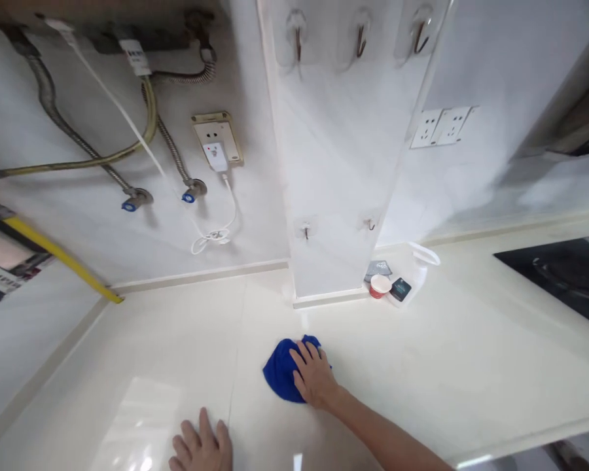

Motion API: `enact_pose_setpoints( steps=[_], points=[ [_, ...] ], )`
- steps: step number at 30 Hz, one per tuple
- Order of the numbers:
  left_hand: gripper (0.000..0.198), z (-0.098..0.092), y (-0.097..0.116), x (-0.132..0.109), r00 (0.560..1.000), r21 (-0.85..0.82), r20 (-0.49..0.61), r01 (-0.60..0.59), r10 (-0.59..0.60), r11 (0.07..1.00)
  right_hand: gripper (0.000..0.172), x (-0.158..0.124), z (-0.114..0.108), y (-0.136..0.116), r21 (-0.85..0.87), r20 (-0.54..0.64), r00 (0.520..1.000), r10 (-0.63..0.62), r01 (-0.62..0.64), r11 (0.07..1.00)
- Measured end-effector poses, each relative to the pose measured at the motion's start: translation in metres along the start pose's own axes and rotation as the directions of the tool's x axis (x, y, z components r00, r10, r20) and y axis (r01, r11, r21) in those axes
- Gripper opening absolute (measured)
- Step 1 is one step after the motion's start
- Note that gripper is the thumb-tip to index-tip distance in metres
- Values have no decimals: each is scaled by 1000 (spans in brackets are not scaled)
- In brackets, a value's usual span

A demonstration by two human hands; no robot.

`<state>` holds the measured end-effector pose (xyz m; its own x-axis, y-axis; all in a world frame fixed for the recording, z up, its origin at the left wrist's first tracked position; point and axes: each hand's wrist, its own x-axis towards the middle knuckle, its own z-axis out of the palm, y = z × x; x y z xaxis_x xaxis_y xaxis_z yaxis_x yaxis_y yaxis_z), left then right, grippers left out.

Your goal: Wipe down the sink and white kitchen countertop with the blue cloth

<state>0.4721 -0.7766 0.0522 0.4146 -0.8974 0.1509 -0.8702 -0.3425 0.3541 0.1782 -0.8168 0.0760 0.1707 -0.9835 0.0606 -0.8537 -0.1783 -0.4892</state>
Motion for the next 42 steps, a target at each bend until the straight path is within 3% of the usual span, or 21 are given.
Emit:
enact_pose_setpoints(
  steps=[2,5,8,10,13,16,20,22,24,28,30,32,34,36,37,39,42],
  points=[
    [88,18,15,3,993,-90,76,-79,86,993,54,-11,-5,2,4,-12,999,53,-53,999],
    [77,44,58,2,937,-238,191,-245,293,940,54,-28,-5,2,24,-34,986,161,-160,987],
    [72,57,101,-5,920,-296,195,-275,340,914,68,-43,3,4,51,-74,969,238,-234,971],
    [66,57,118,-10,898,-379,186,-308,398,872,79,-51,9,4,65,-91,960,266,-260,963],
    [49,49,125,-17,848,-615,247,-236,468,752,82,-62,13,4,68,-89,924,373,-368,927],
    [39,40,121,-25,819,-726,353,-65,452,685,66,-71,10,3,125,-60,895,442,-432,893],
    [47,33,121,-25,869,-771,348,52,351,635,43,-79,-6,8,310,-230,873,431,-354,882],
    [55,25,126,-18,897,-815,324,104,301,570,31,-76,-23,9,466,-313,823,475,-303,831],
    [62,10,134,-8,910,-853,307,133,280,504,26,-69,-48,8,633,-312,799,514,-229,740],
    [76,-27,159,8,917,-909,301,193,261,369,37,-52,-104,7,849,-144,891,431,-113,516],
    [82,-35,167,14,896,-908,348,249,275,337,43,-46,-121,15,853,-111,923,368,-102,511],
    [82,-26,167,17,852,-874,422,291,311,388,46,-43,-128,31,744,-212,899,382,-105,660],
    [77,-5,156,17,813,-827,485,306,322,472,48,-44,-123,52,539,-381,807,452,-204,817],
    [72,18,135,14,813,-790,509,309,284,530,52,-46,-111,71,364,-503,705,500,-352,862],
    [70,27,123,13,822,-779,506,307,260,547,53,-47,-103,78,310,-531,683,502,-395,865],
    [66,35,98,15,856,-756,466,255,223,603,56,-44,-85,81,231,-535,712,455,-394,889],
    [63,31,67,32,914,-651,351,81,205,755,65,-22,-58,61,128,-445,795,413,-400,907]
  ],
)
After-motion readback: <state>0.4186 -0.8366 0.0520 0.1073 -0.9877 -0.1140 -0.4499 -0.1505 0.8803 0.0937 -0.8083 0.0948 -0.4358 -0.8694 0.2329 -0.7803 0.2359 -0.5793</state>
